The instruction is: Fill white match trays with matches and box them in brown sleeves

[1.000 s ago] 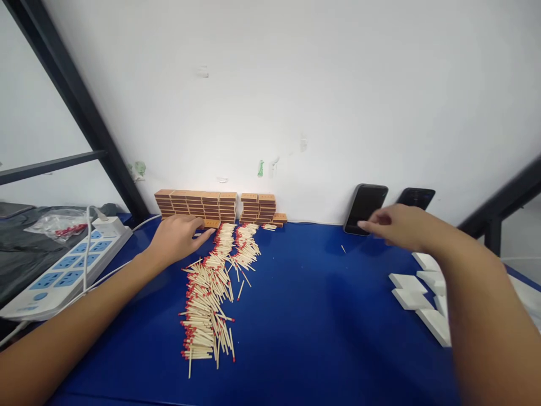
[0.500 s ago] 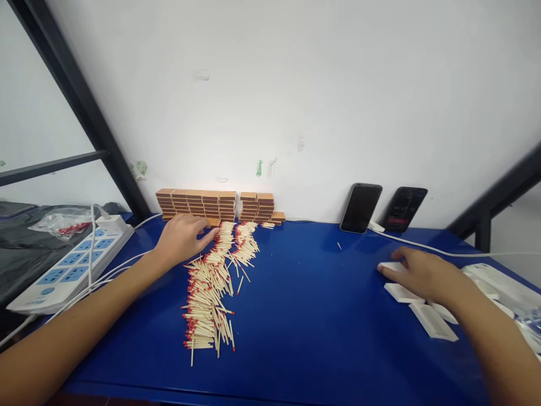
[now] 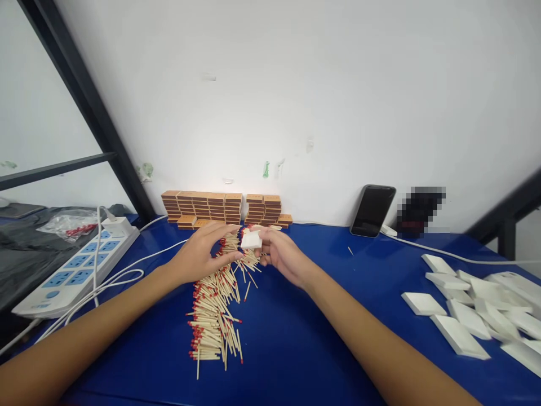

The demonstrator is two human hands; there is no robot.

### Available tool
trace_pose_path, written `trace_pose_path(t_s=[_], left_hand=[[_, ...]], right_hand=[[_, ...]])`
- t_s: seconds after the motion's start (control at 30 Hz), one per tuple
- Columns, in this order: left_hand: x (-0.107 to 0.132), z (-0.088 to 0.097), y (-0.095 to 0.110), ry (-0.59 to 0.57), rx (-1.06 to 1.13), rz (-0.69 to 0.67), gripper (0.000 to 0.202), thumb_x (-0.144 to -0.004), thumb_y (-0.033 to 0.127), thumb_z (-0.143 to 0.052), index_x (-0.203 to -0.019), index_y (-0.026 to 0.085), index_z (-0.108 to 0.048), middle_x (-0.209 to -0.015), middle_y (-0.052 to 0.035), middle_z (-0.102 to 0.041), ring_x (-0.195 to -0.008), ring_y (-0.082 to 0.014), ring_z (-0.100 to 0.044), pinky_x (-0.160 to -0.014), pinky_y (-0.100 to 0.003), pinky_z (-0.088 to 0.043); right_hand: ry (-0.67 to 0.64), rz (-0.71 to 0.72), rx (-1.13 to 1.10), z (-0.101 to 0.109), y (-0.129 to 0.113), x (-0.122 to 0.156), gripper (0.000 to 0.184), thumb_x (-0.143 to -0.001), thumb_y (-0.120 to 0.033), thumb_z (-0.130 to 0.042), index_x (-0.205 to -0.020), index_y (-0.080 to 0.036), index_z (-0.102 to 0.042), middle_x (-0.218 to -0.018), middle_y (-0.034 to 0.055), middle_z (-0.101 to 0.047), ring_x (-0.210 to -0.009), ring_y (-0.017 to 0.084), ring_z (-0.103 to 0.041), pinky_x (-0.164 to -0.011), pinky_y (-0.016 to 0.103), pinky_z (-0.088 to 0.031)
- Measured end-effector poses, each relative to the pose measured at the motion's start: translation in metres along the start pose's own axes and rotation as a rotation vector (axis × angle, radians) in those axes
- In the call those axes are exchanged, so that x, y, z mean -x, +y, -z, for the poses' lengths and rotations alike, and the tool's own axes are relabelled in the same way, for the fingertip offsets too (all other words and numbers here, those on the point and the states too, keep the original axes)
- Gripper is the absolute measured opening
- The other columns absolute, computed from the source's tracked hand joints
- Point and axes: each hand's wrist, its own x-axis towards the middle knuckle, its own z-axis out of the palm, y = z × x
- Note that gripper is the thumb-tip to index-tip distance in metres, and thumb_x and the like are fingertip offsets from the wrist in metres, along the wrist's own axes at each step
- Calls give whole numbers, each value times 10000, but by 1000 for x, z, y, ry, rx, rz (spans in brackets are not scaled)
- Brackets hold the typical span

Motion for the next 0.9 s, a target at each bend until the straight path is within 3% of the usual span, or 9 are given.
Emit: trace_pose_path(t_s=[0.17,0.3,0.4,0.5,0.57,0.67,0.77,0.9], left_hand=[[1,-6,10,-77,105,1,393,-949,485,-658,-1220,202,-652,-1057,-75,-701,-980,-224,-636,-876,-402,-524],[1,-10,9,-47,60,-30,359,-951,485,-652,-1147,185,-683,-951,-68,-703,-906,-215,-635,-815,-383,-522],[0,-9,5,19,-37,-86,342,-946,490,-648,-1050,168,-699,-882,-63,-703,-842,-209,-628,-781,-379,-518],[0,-7,-2,57,-142,-155,319,-947,479,-642,-978,166,-700,-853,-63,-700,-813,-210,-621,-762,-373,-516],[0,-4,-6,55,-193,-202,319,-948,478,-641,-968,165,-697,-851,-68,-696,-823,-216,-622,-759,-371,-515],[-1,-1,-7,54,-235,-260,324,-952,469,-639,-965,150,-691,-844,-80,-688,-840,-227,-624,-754,-375,-516],[-3,1,-6,54,-243,-294,322,-961,462,-624,-963,147,-687,-823,-82,-680,-835,-230,-621,-747,-377,-518],[-4,2,-6,41,-239,-307,317,-972,460,-604,-975,154,-685,-820,-81,-677,-839,-229,-621,-751,-379,-522]], right_hand=[[-88,-90,-108,-10,9,21,292,-916,-430,-581,-1094,-217,-672,-926,66,-650,-699,148,-527,-544,249,-415],[-80,-99,-48,-8,12,23,309,-924,-490,-588,-1069,-227,-663,-885,64,-656,-711,177,-584,-562,286,-458],[103,50,289,9,13,12,352,-904,-555,-603,-1040,-236,-662,-829,47,-659,-621,176,-567,-499,292,-404],[398,319,800,42,9,-6,265,-891,-480,-624,-946,-228,-685,-762,28,-648,-619,172,-531,-596,318,-423],[358,309,1078,65,7,-19,204,-887,-395,-605,-949,-229,-707,-734,20,-643,-617,177,-528,-624,326,-423],[276,329,1300,88,11,-33,223,-894,-329,-576,-1023,-214,-717,-849,46,-665,-668,181,-562,-662,326,-435],[304,361,1355,95,17,-40,281,-923,-335,-549,-1119,-199,-697,-897,63,-660,-721,195,-588,-683,326,-444],[311,356,1409,94,20,-42,272,-950,-364,-533,-1114,-209,-685,-891,65,-656,-750,204,-598,-663,321,-423]])
